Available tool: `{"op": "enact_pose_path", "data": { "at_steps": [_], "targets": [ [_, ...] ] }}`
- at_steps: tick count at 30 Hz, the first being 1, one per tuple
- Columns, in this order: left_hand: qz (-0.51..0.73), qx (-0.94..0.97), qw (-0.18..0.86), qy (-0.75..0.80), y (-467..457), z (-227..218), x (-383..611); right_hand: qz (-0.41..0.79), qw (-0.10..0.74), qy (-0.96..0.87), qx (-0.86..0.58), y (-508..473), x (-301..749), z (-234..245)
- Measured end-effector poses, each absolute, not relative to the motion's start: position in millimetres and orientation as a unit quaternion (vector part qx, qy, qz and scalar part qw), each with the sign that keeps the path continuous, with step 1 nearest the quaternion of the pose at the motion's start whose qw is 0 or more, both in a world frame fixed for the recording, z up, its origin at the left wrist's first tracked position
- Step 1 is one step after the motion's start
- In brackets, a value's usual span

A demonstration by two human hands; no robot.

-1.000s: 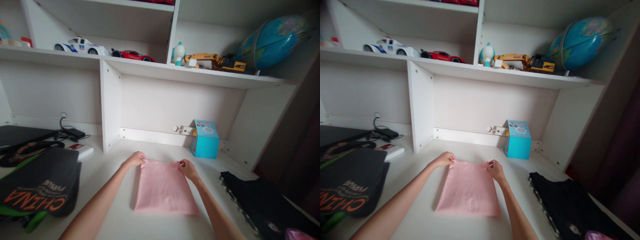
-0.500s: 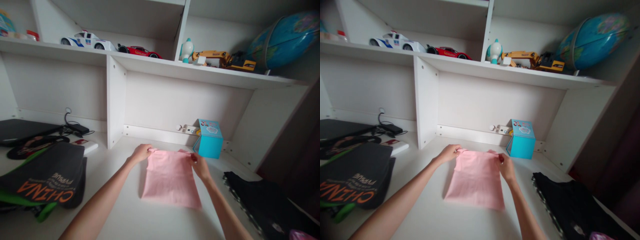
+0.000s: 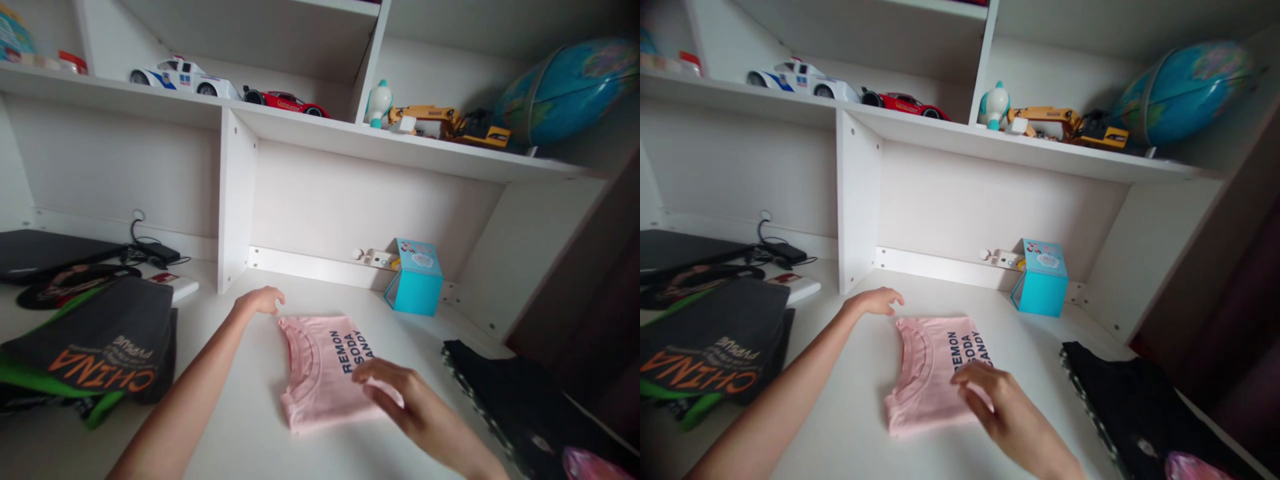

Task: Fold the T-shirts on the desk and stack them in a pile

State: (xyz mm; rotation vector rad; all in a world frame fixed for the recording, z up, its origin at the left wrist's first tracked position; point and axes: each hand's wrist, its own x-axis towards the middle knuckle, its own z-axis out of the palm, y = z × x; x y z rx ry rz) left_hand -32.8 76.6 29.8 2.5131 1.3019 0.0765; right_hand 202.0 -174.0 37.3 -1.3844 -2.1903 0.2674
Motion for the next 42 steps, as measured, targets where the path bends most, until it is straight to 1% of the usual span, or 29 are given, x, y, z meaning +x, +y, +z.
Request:
{"op": "enact_pose_path", "data": {
  "at_steps": [2,5,7,10,13,14,15,19,21,23,25,28,30,31,33,35,38,42],
  "targets": [
    [0.010,0.884,0.145,0.443,76,28,-30,0.093,0.261,-0.780,-0.560,-153,221,18],
    [0.020,0.899,0.168,0.403,71,30,-22,0.110,0.188,-0.778,-0.589,-127,243,-14],
    [0.020,0.904,0.179,0.389,68,31,-17,0.096,0.144,-0.784,-0.596,-124,246,-30],
    [0.021,0.905,0.174,0.387,64,30,-14,-0.011,0.110,-0.752,-0.650,-138,230,-43],
    [0.015,0.901,0.165,0.400,61,30,-12,-0.136,0.064,-0.677,-0.720,-159,203,-48],
    [0.010,0.901,0.163,0.401,59,31,-11,-0.159,0.058,-0.654,-0.737,-165,195,-49],
    [0.003,0.902,0.161,0.400,57,31,-9,-0.162,0.060,-0.639,-0.750,-170,189,-50],
    [-0.030,0.909,0.140,0.392,47,36,-3,-0.094,0.106,-0.660,-0.738,-178,190,-47],
    [-0.044,0.907,0.135,0.396,39,38,1,-0.097,0.126,-0.666,-0.729,-178,201,-46],
    [-0.050,0.909,0.141,0.388,28,38,8,-0.067,0.122,-0.666,-0.732,-176,215,-50],
    [-0.059,0.923,0.146,0.350,15,37,18,0.006,0.107,-0.678,-0.727,-173,228,-54],
    [-0.090,0.945,0.134,0.283,-10,30,39,0.082,0.096,-0.726,-0.676,-169,244,-54],
    [-0.092,0.950,0.102,0.282,-27,24,51,0.073,0.103,-0.750,-0.650,-169,256,-50],
    [-0.080,0.949,0.085,0.294,-35,21,55,0.048,0.113,-0.741,-0.660,-170,263,-48],
    [-0.033,0.945,0.073,0.316,-47,11,59,-0.017,0.127,-0.673,-0.729,-177,276,-46],
    [0.033,0.942,0.104,0.316,-53,-2,58,-0.056,0.115,-0.590,-0.797,-186,288,-49],
    [0.137,0.915,0.213,0.315,-54,-23,53,-0.044,0.104,-0.560,-0.821,-199,299,-58],
    [0.213,0.824,0.400,0.340,-53,-40,48,0.007,0.177,-0.564,-0.807,-202,298,-65]
  ]
}}
